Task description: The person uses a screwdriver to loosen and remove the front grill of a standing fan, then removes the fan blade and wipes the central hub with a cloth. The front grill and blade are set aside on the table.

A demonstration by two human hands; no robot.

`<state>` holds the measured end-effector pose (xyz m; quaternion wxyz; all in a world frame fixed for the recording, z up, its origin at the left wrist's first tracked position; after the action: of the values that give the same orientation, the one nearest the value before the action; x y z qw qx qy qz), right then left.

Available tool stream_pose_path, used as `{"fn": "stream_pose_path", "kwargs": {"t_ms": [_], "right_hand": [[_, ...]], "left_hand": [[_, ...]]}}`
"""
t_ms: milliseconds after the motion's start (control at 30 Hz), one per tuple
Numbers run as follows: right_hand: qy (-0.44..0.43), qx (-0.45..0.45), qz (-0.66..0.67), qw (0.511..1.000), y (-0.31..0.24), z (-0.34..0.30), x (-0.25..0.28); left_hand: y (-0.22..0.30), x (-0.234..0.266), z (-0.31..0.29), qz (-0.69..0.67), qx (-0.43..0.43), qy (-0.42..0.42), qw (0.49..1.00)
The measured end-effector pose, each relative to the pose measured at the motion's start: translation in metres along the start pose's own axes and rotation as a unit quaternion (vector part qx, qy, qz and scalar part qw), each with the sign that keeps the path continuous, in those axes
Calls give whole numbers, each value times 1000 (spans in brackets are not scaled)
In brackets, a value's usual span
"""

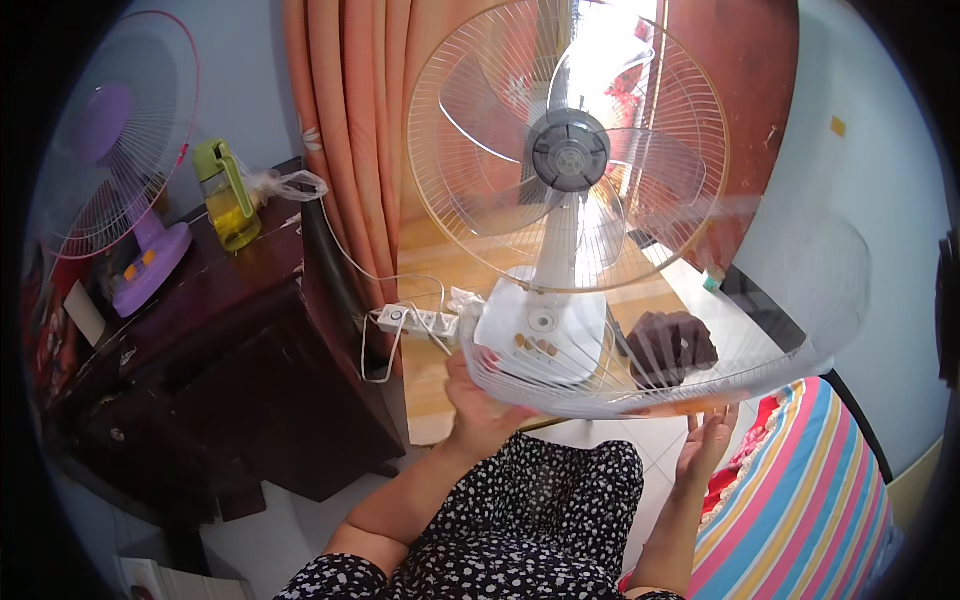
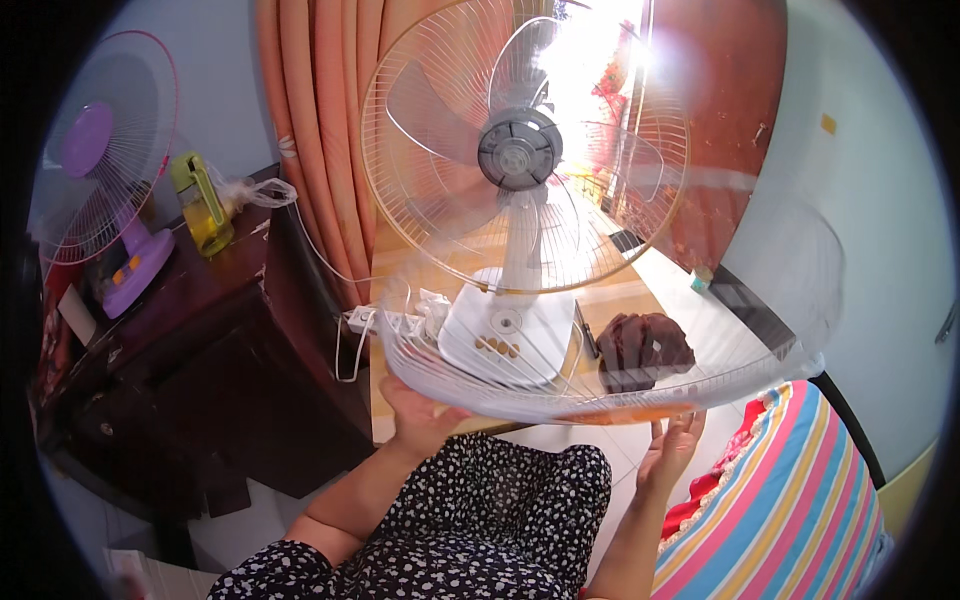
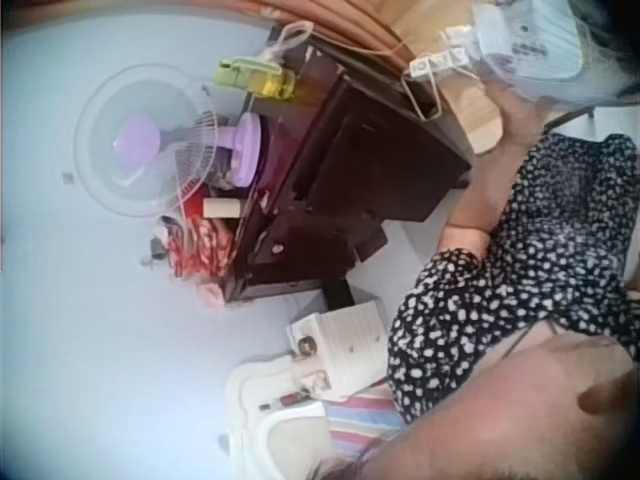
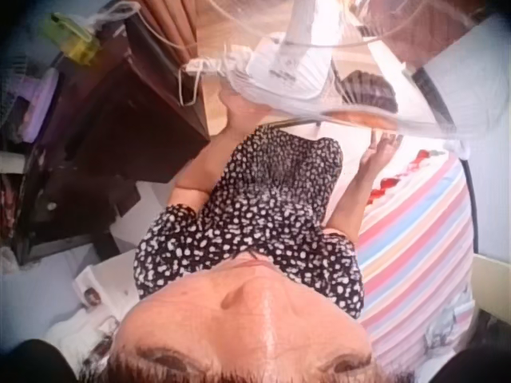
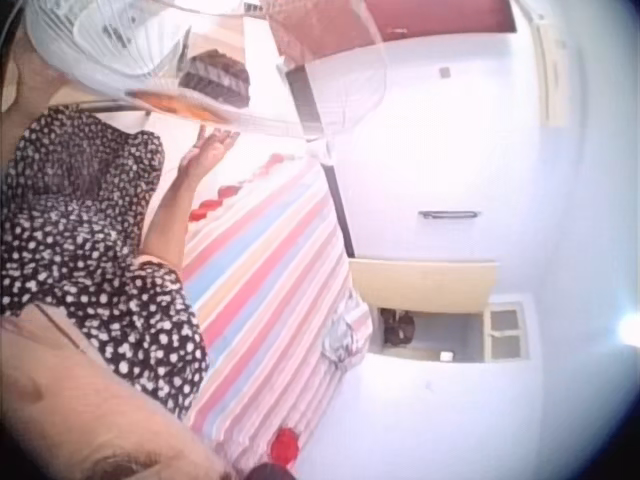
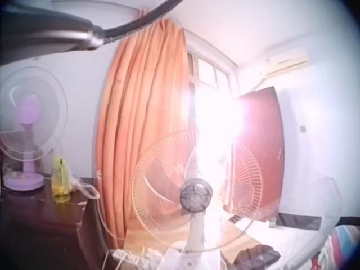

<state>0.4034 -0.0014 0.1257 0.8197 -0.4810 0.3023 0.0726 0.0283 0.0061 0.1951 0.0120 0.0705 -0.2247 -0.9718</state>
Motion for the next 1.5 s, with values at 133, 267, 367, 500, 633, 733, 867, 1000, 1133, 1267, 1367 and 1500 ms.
{"fn": "stream_pose_path", "kwargs": {"t_ms": [133,267,367,500,633,733,867,1000,1133,1267,1367,1500], "right_hand": [[104,-75,53,990,-18,-9,40],[13,-65,140,988,-84,-30,48],[-149,-85,186,967,-113,-41,77],[85,-86,221,968,-147,-87,68],[90,-161,172,968,-139,-111,93],[87,-216,186,954,-133,-117,87],[58,-232,225,945,-132,-119,90],[120,-246,228,934,-131,-121,86],[141,-254,240,926,-124,-131,92],[139,-249,195,938,-120,-125,97],[153,-229,189,943,-130,-115,106],[141,-180,164,959,-134,-80,115]], "left_hand": [[39,-46,-1,117,-149,-79,979],[44,-86,-15,20,-258,-94,961],[56,-104,-19,64,-358,-141,921],[46,-124,-33,149,-429,-180,872],[48,-138,-51,144,-471,-211,844],[48,-144,-48,147,-469,-224,841],[46,-143,-50,150,-471,-228,839],[37,-141,-56,157,-465,-210,845],[27,-136,-61,201,-430,-228,850],[14,-125,-73,295,-424,-298,803],[9,-119,-72,328,-438,-402,734],[-12,-89,-42,332,-342,-357,803]]}}
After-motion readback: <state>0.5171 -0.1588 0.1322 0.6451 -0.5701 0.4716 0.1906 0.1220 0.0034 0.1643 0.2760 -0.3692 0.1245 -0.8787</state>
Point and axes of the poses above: each hand's wrist, its own z-axis towards the middle knuckle, its own x-axis out of the back of the hand, y = z × x, the point moved 8 cm from there along z, towards the middle knuckle, and after that the axes turned 7 degrees about -x, right-handed, at the moved point
